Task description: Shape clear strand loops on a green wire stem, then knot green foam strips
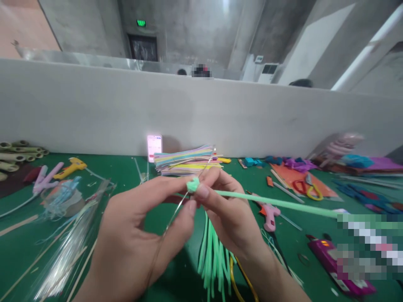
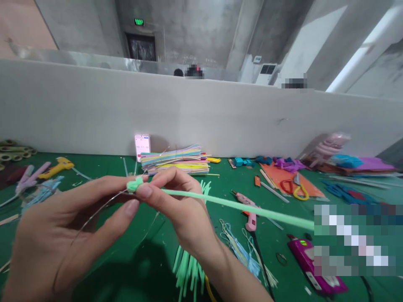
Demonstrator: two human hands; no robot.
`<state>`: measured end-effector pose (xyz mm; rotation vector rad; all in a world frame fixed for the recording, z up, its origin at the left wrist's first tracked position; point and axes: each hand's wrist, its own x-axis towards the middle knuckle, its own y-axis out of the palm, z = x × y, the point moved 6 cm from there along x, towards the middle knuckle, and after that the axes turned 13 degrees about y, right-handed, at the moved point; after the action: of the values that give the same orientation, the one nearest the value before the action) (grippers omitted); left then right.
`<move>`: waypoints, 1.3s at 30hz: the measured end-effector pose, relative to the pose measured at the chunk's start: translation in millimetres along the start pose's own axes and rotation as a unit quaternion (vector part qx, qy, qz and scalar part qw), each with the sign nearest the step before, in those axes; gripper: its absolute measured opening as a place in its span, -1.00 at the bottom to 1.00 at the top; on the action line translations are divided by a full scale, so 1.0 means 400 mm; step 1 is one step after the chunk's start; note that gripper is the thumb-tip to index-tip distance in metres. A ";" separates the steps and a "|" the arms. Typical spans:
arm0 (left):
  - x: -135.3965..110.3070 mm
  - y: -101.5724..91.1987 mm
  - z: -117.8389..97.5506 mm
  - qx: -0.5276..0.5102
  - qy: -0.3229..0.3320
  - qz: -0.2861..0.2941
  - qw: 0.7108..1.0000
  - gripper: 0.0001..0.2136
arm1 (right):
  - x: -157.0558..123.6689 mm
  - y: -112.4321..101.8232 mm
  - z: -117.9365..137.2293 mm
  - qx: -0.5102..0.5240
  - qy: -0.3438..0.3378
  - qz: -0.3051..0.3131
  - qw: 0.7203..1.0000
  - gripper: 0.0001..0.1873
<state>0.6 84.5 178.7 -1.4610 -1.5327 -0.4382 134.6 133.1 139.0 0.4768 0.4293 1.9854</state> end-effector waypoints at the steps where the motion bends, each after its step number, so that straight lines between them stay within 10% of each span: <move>1: 0.002 0.001 0.004 -0.020 -0.001 0.000 1.000 -0.74 | -0.001 -0.001 0.001 -0.005 -0.002 -0.005 1.000 -0.83; 10: 0.008 -0.002 0.091 -0.122 -0.106 -0.081 0.983 -0.95 | -0.008 -0.022 0.019 -0.103 0.009 -0.036 0.994 -0.94; 15: 0.017 -0.017 0.150 -0.155 -0.145 -0.140 0.967 -0.92 | -0.057 -0.113 0.115 -0.108 -0.116 -0.195 0.968 -0.94; 19: 0.020 -0.016 0.164 -0.167 -0.111 -0.121 0.972 -0.93 | -0.120 -0.140 0.161 -0.250 -0.232 -0.295 0.892 -0.90; 25: 0.017 -0.007 0.134 -0.090 -0.066 -0.054 0.992 -0.98 | -0.107 -0.051 0.093 -0.691 -0.191 -0.164 0.678 -0.69; 29: 0.025 0.010 0.073 -0.053 0.036 0.021 0.998 -0.91 | -0.097 -0.012 0.075 -0.739 -0.202 -0.149 0.625 -0.61; 34: 0.020 0.025 0.039 -0.059 0.078 0.057 0.994 -0.90 | -0.129 0.031 0.096 -0.614 -0.338 -0.217 0.680 -0.60; 39: 0.019 0.022 0.042 -0.067 0.077 0.050 0.993 -0.87 | -0.111 -0.014 0.037 -0.353 -0.200 -0.186 0.895 -0.63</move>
<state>3.6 104.1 173.6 -1.5631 -1.3223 -0.5897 164.7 97.1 142.6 0.2896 -0.4327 1.4767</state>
